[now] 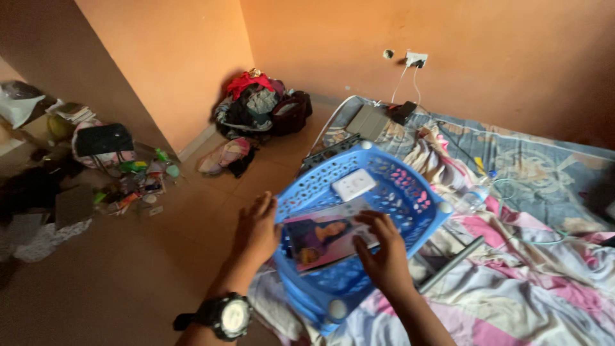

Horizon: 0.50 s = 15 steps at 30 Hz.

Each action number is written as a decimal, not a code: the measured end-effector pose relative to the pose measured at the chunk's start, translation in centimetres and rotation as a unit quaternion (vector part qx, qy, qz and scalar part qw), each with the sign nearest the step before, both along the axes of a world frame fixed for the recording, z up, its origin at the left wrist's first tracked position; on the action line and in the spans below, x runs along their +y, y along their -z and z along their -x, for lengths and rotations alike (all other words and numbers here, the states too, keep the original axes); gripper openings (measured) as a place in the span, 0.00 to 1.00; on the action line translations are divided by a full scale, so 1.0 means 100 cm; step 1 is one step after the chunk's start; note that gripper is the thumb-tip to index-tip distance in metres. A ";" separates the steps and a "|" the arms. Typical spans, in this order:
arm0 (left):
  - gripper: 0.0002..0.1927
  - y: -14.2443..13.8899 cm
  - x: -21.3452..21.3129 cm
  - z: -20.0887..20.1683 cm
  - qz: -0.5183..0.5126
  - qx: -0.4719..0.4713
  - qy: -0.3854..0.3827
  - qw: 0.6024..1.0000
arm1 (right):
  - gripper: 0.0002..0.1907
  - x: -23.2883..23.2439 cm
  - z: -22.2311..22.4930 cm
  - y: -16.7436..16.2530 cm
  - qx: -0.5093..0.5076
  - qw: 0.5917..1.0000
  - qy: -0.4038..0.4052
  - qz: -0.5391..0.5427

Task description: The person assembles a blue plastic multi-tier storage rack on a bed, first removing a product box, a bottle and small items from the baskets, then fitting the perforated basket tiers onto white plastic poles and pressing the poles into the tier sockets by hand.

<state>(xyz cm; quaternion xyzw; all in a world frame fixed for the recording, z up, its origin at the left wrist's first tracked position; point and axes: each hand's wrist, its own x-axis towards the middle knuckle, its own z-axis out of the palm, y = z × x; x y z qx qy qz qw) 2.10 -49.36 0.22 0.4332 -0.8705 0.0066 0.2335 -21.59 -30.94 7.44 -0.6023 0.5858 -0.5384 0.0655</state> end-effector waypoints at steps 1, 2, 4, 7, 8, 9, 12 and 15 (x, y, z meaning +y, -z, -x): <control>0.35 -0.001 0.001 -0.002 -0.012 -0.006 0.004 1.000 | 0.19 -0.004 -0.008 0.005 -0.010 1.000 0.025 -0.012; 0.34 -0.005 -0.001 -0.004 -0.020 -0.013 0.008 1.000 | 0.19 -0.010 -0.014 0.008 -0.020 0.998 0.050 -0.020; 0.30 -0.016 -0.003 -0.006 -0.041 -0.035 0.003 0.999 | 0.19 -0.013 -0.025 0.014 0.043 0.995 0.091 0.011; 0.20 -0.034 0.000 -0.004 -0.088 -0.066 0.005 0.994 | 0.18 -0.010 -0.034 0.016 0.099 0.987 0.128 0.011; 0.18 -0.042 -0.005 0.000 -0.084 -0.057 0.025 0.995 | 0.18 -0.011 -0.034 0.015 0.117 0.983 0.139 0.015; 0.17 -0.050 -0.010 0.005 -0.079 -0.047 0.043 0.995 | 0.17 -0.012 -0.035 0.014 0.116 0.983 0.140 0.013; 0.13 -0.066 -0.021 0.017 0.006 -0.034 0.162 0.986 | 0.17 -0.015 -0.035 0.011 0.125 0.982 0.141 -0.003; 0.07 -0.071 -0.029 0.036 0.016 -0.120 0.170 0.978 | 0.17 -0.020 -0.035 0.011 0.128 0.981 0.144 -0.028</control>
